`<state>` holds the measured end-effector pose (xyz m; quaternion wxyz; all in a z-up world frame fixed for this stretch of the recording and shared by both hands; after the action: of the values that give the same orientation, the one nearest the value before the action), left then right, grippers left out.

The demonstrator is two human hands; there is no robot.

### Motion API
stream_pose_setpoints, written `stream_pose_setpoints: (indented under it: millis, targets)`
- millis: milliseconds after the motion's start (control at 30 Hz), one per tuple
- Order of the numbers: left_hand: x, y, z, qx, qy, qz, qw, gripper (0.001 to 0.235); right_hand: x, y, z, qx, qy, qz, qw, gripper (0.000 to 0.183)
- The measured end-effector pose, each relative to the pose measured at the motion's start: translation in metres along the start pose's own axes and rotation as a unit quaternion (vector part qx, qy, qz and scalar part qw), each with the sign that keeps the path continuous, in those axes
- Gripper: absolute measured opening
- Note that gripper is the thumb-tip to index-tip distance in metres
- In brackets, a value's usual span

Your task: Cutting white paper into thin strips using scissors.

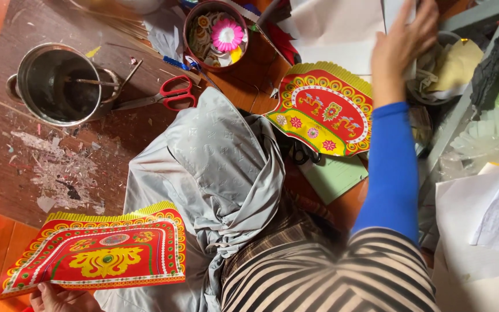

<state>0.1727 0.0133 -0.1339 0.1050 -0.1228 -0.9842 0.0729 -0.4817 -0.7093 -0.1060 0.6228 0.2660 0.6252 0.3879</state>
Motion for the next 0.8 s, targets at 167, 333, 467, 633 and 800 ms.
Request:
stream_pose_setpoints:
  millis: [167,333,467,633,800]
  targets:
    - [-0.005,0.003,-0.005,0.007,-0.030,0.012,0.999,0.034,0.078,-0.043,0.103,-0.135,0.133,0.142,0.972,0.056]
    - [0.015,-0.068,-0.060,0.071,-0.026,0.070,0.995,0.034,0.131,0.002,0.190,-0.099,0.207,0.205,0.952,0.056]
    - [0.019,-0.071,-0.068,0.064,-0.001,0.070,0.996,0.031,0.118,0.080,0.290,-0.251,0.225,0.200,0.920,0.059]
    - [0.056,-0.097,-0.068,-0.176,0.001,0.206,0.963,0.003,0.120,0.227,0.446,-0.617,0.326,0.228,0.680,0.083]
    - [0.117,-0.153,-0.097,-0.113,0.095,0.340,0.929,0.019,0.205,0.269,0.539,-0.589,0.499,0.479,0.417,0.065]
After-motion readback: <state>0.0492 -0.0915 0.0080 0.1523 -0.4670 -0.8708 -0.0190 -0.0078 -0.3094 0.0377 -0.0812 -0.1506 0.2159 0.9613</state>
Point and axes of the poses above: each hand's wrist, its own x-axis away from the middle knuckle, its own y-axis out of the back of the hand, z = x × y, the point moved 10 cm from there along -x, towards the middle knuckle, and after that the axes turned 9 degrees about -z, right-handed, at the moved point
